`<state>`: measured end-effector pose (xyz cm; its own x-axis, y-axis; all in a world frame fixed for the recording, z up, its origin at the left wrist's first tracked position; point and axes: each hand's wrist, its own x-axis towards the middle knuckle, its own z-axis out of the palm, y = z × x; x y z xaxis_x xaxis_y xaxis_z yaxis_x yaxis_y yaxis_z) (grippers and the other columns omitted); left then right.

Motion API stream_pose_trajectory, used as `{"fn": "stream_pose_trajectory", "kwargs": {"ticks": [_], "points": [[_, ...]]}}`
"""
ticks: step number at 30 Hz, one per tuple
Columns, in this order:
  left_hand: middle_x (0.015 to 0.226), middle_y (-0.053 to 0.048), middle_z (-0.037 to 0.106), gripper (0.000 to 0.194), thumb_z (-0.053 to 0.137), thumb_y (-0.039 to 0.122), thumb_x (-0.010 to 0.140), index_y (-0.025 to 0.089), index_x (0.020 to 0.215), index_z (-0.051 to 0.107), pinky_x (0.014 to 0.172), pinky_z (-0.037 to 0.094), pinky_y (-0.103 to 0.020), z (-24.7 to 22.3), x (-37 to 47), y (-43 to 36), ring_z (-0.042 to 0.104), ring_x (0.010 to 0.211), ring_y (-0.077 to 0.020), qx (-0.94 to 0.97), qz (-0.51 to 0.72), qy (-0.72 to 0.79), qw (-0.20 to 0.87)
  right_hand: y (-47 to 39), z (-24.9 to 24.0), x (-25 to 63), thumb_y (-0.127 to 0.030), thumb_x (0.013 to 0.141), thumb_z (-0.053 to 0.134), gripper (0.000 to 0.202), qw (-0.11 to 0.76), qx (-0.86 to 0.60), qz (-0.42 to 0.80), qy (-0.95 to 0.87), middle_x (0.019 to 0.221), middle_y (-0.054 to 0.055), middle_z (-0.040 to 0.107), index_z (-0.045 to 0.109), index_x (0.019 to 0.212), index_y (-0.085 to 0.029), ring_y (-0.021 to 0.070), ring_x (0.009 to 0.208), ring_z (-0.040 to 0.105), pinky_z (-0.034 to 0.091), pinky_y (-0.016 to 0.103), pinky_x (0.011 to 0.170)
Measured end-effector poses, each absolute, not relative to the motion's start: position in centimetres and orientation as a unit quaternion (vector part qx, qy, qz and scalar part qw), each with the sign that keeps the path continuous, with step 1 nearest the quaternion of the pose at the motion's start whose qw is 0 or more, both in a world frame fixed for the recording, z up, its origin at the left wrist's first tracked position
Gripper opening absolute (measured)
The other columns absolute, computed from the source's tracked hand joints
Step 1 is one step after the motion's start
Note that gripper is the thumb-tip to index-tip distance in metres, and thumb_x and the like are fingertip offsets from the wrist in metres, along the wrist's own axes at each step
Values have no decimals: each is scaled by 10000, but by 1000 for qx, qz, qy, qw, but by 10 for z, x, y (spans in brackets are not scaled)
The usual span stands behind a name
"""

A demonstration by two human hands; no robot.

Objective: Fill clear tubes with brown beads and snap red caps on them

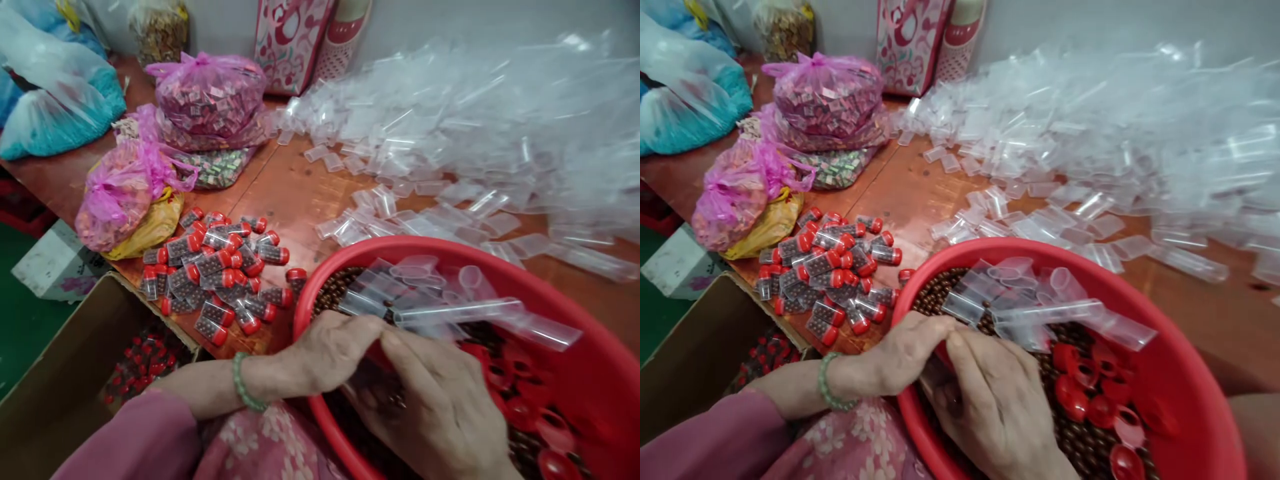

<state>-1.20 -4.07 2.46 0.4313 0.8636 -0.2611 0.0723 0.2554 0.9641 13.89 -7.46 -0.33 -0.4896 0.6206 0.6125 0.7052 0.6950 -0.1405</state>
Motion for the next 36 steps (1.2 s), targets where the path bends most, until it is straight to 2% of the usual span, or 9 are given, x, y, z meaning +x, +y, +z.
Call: {"fn": "stream_pose_trajectory", "kwargs": {"ticks": [3, 6, 9, 12, 16, 20, 25, 32, 36], "points": [[671, -25, 631, 438, 287, 349, 973, 177, 678, 561, 589, 454, -262, 28, -40, -42, 559, 615, -140, 620, 333, 422, 572, -69, 1, 146, -214, 843, 663, 821, 299, -400, 15, -866, 1182, 171, 634, 200, 1521, -206, 294, 1034, 645, 546, 435, 811], [708, -52, 663, 376, 350, 291, 961, 160, 732, 618, 689, 439, -313, 17, -71, -33, 585, 656, -163, 768, 349, 487, 227, -65, 4, 169, -261, 866, 650, 587, 272, -502, 22, -821, 1128, 156, 663, 412, 1396, -176, 274, 1008, 657, 551, 411, 831], [677, -72, 666, 285, 452, 287, 933, 150, 769, 640, 680, 411, -356, -7, -94, -18, 576, 649, -209, 827, 234, 511, -25, -64, 4, 194, -285, 901, 595, 302, 226, -577, 34, -784, 1027, 118, 698, 587, 1180, -170, 250, 919, 675, 553, 393, 809], [799, -117, 693, 220, 511, 302, 906, 141, 856, 652, 711, 430, -396, -26, -106, -8, 602, 814, -281, 841, 148, 509, -111, -60, 4, 201, -271, 922, 557, 199, 193, -580, 56, -790, 1009, 98, 707, 631, 1078, -170, 234, 907, 669, 542, 373, 808], [1017, -143, 696, 224, 562, 319, 879, 139, 983, 645, 803, 464, -435, -26, -105, -4, 583, 989, -317, 847, 161, 498, -93, -41, 9, 183, -235, 945, 512, 165, 134, -532, 85, -832, 991, 104, 694, 641, 1006, -153, 225, 903, 627, 509, 356, 816], [1023, -129, 695, 206, 561, 313, 883, 152, 978, 648, 863, 475, -454, -17, -91, 1, 586, 1017, -305, 844, 190, 499, -55, -16, 10, 156, -273, 918, 554, 188, 6, -518, 83, -852, 986, 139, 669, 639, 977, -115, 278, 951, 596, 470, 392, 844], [959, -96, 720, 125, 551, 210, 884, 153, 899, 662, 889, 490, -437, -13, -74, 2, 609, 996, -268, 842, 248, 479, 1, 2, 0, 144, -111, 877, 512, 179, -79, -499, 90, -858, 966, 159, 651, 629, 1009, -80, 256, 899, 616, 469, 362, 808], [791, -78, 699, 267, 570, 198, 892, 168, 632, 517, 773, 521, -327, -1, -50, -6, 637, 824, -182, 815, 376, 423, 128, -15, 7, 174, -255, 914, 562, 311, 169, -432, 191, -865, 1134, 127, 652, 550, 1198, -130, 224, 1059, 606, 497, 365, 930], [812, -70, 705, 242, 548, 215, 907, 163, 671, 554, 783, 503, -334, -1, -39, -11, 640, 829, -177, 827, 360, 400, 164, -40, 16, 196, -246, 913, 574, 303, 161, -457, 228, -844, 1115, 95, 660, 530, 1204, -177, 202, 1031, 622, 508, 347, 894]]}}
